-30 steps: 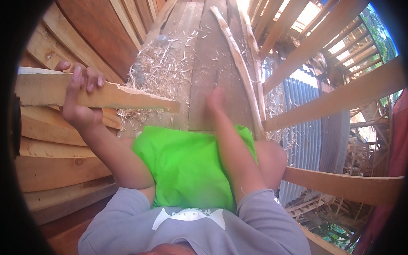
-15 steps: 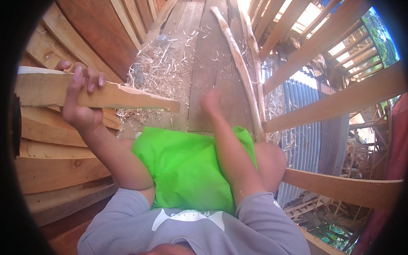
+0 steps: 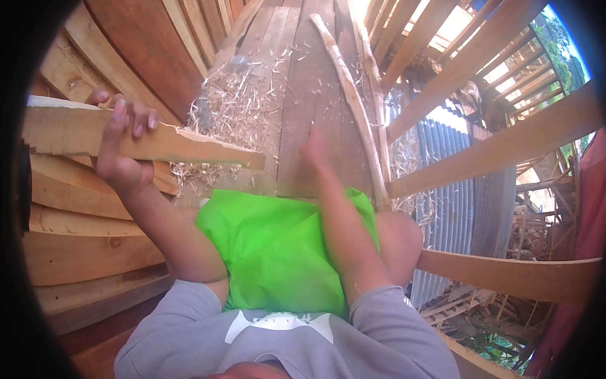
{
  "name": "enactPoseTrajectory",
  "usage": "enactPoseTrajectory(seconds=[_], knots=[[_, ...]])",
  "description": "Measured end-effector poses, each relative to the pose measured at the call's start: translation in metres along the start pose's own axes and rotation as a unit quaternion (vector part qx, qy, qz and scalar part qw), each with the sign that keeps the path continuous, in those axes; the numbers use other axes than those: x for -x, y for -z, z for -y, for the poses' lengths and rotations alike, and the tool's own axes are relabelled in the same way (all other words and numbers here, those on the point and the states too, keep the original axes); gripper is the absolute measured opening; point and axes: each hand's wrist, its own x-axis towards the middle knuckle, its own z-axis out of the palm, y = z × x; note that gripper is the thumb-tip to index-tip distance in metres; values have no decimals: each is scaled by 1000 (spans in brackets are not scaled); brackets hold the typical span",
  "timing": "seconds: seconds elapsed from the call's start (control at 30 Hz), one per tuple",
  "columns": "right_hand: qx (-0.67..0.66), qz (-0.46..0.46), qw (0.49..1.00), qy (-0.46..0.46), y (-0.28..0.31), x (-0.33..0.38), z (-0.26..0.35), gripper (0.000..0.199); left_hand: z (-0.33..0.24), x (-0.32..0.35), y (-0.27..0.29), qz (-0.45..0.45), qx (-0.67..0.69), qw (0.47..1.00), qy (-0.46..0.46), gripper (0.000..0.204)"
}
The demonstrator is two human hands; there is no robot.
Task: The person carves a long, curved piece of wood using a knife. They hold the wood with their left hand and use the knife in their right hand to shave off thin layers, creating wood shavings.
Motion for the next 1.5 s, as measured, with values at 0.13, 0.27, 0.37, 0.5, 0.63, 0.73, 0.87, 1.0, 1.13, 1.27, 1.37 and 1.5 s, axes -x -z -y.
enactPoseTrajectory(seconds=[0.13, 0.27, 0.37, 0.5, 0.63, 0.73, 0.87, 1.0, 1.13, 1.27, 1.37, 1.5], knots=[[-2, -15, 998, -58, 8, -24, -33, 22, 2, -1, 3, -4, -2, 1000, -2, 32], [57, 37, 994, -86, -2, -36, -59, 19, 4, -2, 1, -9, 2, 1000, 1, 32], [64, 146, 987, -1, -11, -28, -42, 21, 6, -2, 4, -8, -4, 1000, -2, 32], [-118, 232, 958, 121, -16, -17, -17, 28, 7, -2, 4, 1, -7, 1000, -6, 31], [-183, 93, 978, 31, -10, -16, -5, 29, 7, -1, 4, 1, -3, 1000, -3, 31], [-57, 63, 993, -80, 3, -23, -11, 29, 6, -2, 5, 2, -2, 1000, -4, 31], [49, 137, 984, -105, 2, -18, -16, 30, 6, -2, 1, -5, -6, 1000, -1, 31], [-135, 313, 940, 2, -11, -3, 13, 30, 5, -2, 1, -2, -9, 1000, -3, 31], [-192, 236, 952, -29, -8, 12, 34, 28, 3, 0, 0, -9, -16, 1000, 1, 30], [-21, 219, 972, -79, 2, 12, 33, 32, -4, 1, 3, -14, -20, 1000, 2, 30], [56, 274, 957, -80, -7, 14, 22, 35, -7, 1, -1, -19, -26, 999, 2, 30], [-14, 349, 937, 25, -22, 25, 26, 42, -8, 2, -1, -27, -40, 999, -1, 30]])
